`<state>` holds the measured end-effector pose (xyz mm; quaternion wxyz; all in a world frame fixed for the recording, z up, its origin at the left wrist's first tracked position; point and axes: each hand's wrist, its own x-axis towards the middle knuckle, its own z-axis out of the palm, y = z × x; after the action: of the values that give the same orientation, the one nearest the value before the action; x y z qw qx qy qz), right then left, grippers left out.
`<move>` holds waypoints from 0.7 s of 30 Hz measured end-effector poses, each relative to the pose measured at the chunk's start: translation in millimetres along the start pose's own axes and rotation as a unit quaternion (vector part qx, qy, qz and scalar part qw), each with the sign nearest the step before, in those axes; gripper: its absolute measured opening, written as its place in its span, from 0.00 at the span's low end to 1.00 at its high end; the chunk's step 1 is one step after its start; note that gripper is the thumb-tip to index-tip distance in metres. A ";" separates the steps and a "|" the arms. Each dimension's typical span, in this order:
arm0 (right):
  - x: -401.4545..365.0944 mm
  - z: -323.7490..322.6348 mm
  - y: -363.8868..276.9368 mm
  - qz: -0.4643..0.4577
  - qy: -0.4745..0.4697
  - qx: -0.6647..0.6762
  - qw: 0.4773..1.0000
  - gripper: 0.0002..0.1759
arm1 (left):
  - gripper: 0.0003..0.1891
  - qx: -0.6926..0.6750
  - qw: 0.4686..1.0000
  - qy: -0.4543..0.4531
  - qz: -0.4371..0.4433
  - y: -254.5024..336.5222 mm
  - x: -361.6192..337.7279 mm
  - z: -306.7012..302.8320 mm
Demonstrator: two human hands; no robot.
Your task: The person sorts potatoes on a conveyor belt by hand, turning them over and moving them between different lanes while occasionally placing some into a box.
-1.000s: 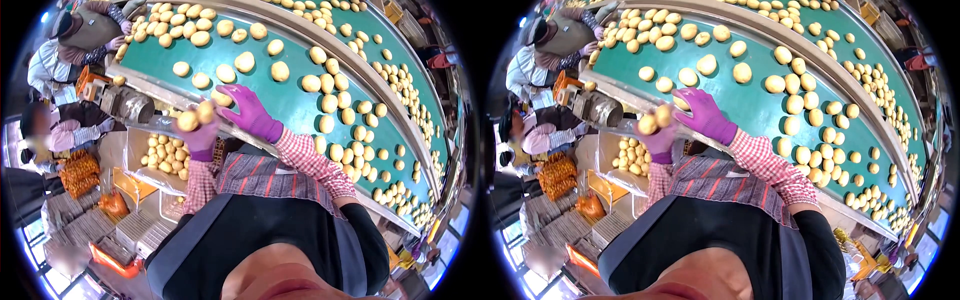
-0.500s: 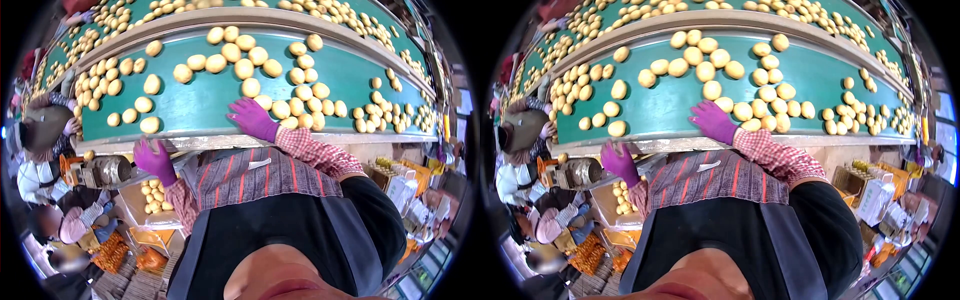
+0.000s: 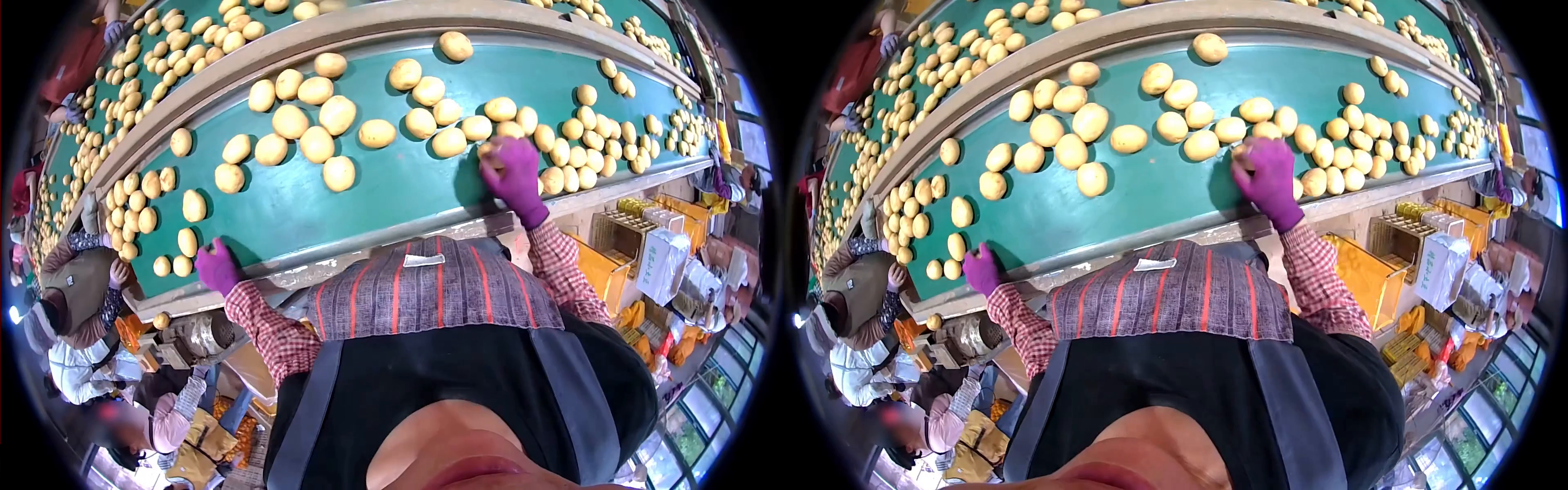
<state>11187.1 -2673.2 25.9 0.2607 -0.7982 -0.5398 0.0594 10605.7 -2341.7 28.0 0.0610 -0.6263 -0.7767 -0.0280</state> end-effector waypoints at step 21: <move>57.3 10.8 14.0 0.053 -0.004 0.512 0.857 0.24 | 0.30 -0.788 0.290 -0.515 -0.175 407.0 -272.4 -25.0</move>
<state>11218.2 -2622.2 20.6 0.6265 -0.5796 -0.3909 0.3445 11061.2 -2521.7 4.1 -0.8804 -0.1082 -0.3437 -0.3083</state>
